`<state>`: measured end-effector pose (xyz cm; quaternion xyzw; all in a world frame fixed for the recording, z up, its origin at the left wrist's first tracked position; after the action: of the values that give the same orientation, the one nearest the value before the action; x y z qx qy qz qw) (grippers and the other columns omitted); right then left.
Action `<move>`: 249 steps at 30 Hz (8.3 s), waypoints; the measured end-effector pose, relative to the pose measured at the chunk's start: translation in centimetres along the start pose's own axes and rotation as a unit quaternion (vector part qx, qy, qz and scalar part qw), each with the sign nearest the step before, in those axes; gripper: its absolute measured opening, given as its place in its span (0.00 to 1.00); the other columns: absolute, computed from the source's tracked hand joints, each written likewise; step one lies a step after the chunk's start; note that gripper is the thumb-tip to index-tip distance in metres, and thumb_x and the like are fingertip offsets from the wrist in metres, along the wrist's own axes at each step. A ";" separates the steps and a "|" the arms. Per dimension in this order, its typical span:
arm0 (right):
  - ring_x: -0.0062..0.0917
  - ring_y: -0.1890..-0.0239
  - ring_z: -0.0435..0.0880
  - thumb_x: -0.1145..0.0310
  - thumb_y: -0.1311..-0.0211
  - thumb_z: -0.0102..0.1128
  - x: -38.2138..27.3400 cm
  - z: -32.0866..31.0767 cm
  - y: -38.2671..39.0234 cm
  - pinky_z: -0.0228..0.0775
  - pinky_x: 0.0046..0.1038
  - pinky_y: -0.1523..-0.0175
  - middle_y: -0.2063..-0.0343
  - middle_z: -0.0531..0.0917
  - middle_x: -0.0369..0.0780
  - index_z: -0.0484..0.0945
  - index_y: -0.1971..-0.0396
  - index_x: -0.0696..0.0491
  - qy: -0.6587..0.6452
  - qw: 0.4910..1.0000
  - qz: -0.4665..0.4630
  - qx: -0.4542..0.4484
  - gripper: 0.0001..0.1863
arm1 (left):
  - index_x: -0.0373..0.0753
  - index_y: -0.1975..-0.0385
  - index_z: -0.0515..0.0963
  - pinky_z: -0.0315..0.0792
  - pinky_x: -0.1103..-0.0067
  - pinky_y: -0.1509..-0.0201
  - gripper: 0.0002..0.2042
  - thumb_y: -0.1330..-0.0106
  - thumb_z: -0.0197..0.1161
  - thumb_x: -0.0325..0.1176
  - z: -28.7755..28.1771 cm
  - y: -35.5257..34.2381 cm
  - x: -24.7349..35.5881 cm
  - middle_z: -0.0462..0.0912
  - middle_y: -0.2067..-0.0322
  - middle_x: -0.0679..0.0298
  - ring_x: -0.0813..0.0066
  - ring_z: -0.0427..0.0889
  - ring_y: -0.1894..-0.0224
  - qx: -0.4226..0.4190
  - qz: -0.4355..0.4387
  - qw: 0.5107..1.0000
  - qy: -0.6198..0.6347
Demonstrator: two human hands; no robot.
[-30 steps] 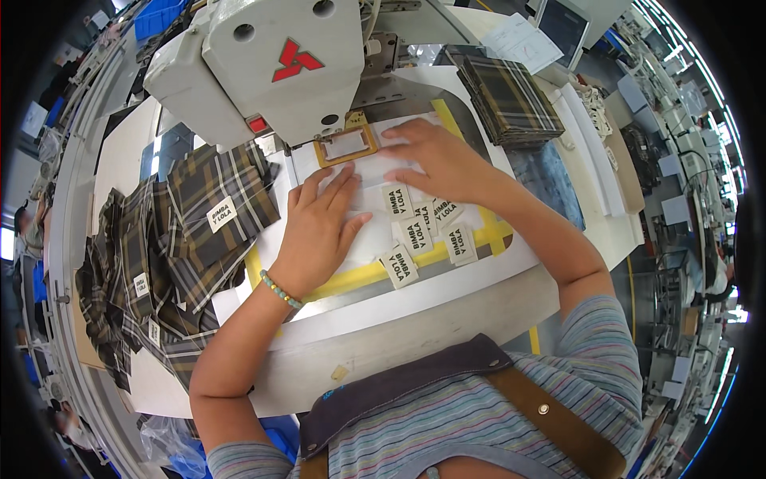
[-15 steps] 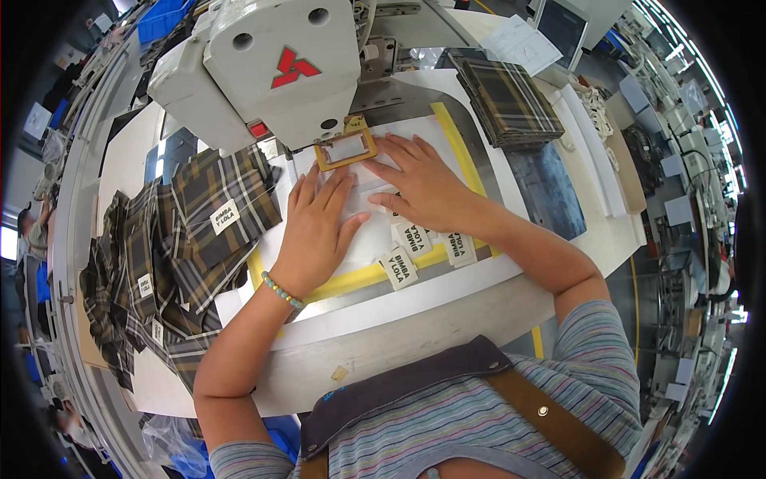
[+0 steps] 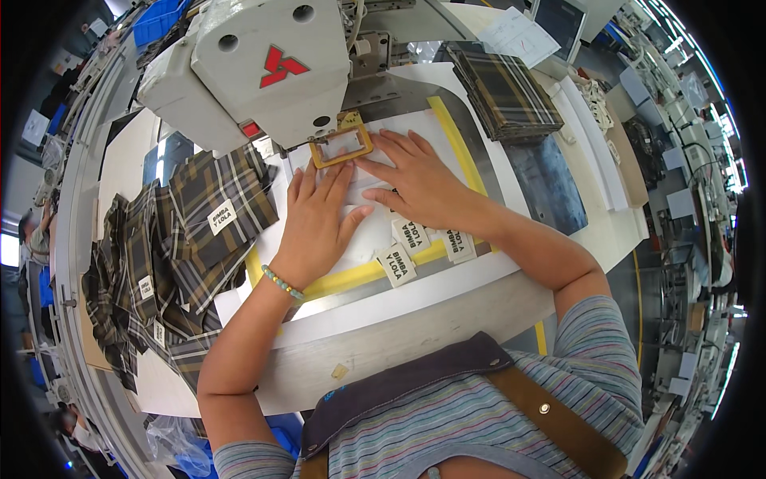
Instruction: The person uses a sewing machine to attach small rectangular labels to plaid fabric pieces. They repeatedly pick up a fabric piece, place it under the machine's presser foot, align a label, and sew it in place. The finished items are moved to a stack on the left side of the table.
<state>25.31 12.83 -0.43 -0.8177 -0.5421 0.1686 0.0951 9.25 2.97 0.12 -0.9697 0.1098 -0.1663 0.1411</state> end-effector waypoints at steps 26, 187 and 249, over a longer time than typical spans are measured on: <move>0.42 0.54 0.90 0.68 0.36 0.72 16.0 -14.9 7.9 0.80 0.39 0.47 0.57 0.92 0.42 0.92 0.59 0.55 0.054 0.966 0.244 0.071 0.09 | 0.35 0.22 0.65 0.46 0.55 0.12 0.33 0.22 0.59 0.43 0.0 0.8 2.9 0.65 0.20 0.53 0.45 0.54 0.16 -0.095 0.105 0.975 0.173; 0.15 0.68 0.87 0.64 0.33 0.74 7.7 -0.9 -6.9 0.77 0.21 0.63 0.68 0.92 0.36 0.92 0.58 0.57 -0.334 0.903 0.259 -0.073 0.12 | 0.35 0.51 0.87 0.82 0.70 0.55 0.10 0.31 0.71 0.26 -4.1 -1.0 -2.4 0.91 0.58 0.56 0.58 0.87 0.60 0.136 -0.016 0.988 0.069; 0.34 0.51 0.86 0.75 0.36 0.65 2.5 -1.3 -5.5 0.83 0.38 0.53 0.57 0.84 0.37 0.91 0.56 0.50 0.030 0.996 -0.045 0.064 0.12 | 0.31 0.39 0.80 0.73 0.60 0.28 0.21 0.30 0.67 0.28 -1.6 -1.1 -1.9 0.85 0.40 0.53 0.48 0.77 0.33 0.083 0.051 0.995 -0.009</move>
<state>21.95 17.31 2.23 -0.7894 -0.5632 0.1745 0.1710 7.12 4.10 1.38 -0.9493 0.1436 -0.1588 0.2302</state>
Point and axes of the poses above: each hand's wrist, its own y-axis away from the middle knuckle, its own z-axis out of the palm, x = y × z, the point moved 5 cm from there along -y, towards the middle knuckle
